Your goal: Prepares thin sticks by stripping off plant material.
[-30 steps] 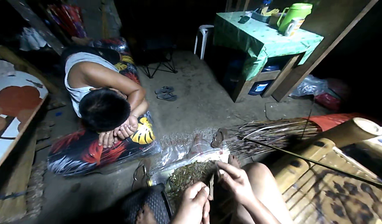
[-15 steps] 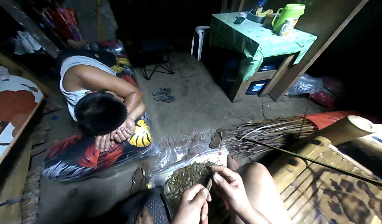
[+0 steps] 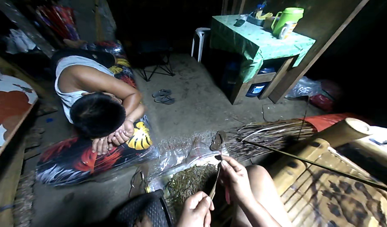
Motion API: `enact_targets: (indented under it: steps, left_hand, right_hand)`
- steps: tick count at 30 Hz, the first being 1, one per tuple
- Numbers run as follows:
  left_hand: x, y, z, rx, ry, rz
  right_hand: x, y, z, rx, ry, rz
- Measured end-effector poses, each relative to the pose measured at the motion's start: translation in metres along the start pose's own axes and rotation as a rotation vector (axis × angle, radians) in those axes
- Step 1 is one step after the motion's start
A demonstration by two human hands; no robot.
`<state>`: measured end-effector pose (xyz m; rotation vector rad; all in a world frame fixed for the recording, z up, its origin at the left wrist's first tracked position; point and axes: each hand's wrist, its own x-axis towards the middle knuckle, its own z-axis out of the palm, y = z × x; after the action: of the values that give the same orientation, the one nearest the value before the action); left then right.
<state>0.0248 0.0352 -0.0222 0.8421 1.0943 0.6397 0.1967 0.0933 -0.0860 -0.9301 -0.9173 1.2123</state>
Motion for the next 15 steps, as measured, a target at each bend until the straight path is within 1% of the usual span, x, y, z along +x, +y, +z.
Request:
enact_targets:
  steps: [3, 7, 9, 15]
  left_hand:
    - [-0.001, 0.002, 0.0, 0.003, 0.0, -0.001]
    - [0.0, 0.006, -0.002, 0.012, 0.033, -0.001]
    - [0.001, 0.007, -0.002, 0.011, 0.035, 0.0]
    - [0.001, 0.006, -0.001, 0.004, 0.015, -0.012]
  right_hand:
    - [0.006, -0.003, -0.006, 0.048, 0.019, 0.027]
    - [-0.009, -0.005, -0.007, 0.066, -0.151, 0.077]
    - [-0.017, -0.001, -0.005, 0.052, -0.188, 0.064]
    - [-0.021, 0.006, 0.0, 0.017, -0.133, 0.001]
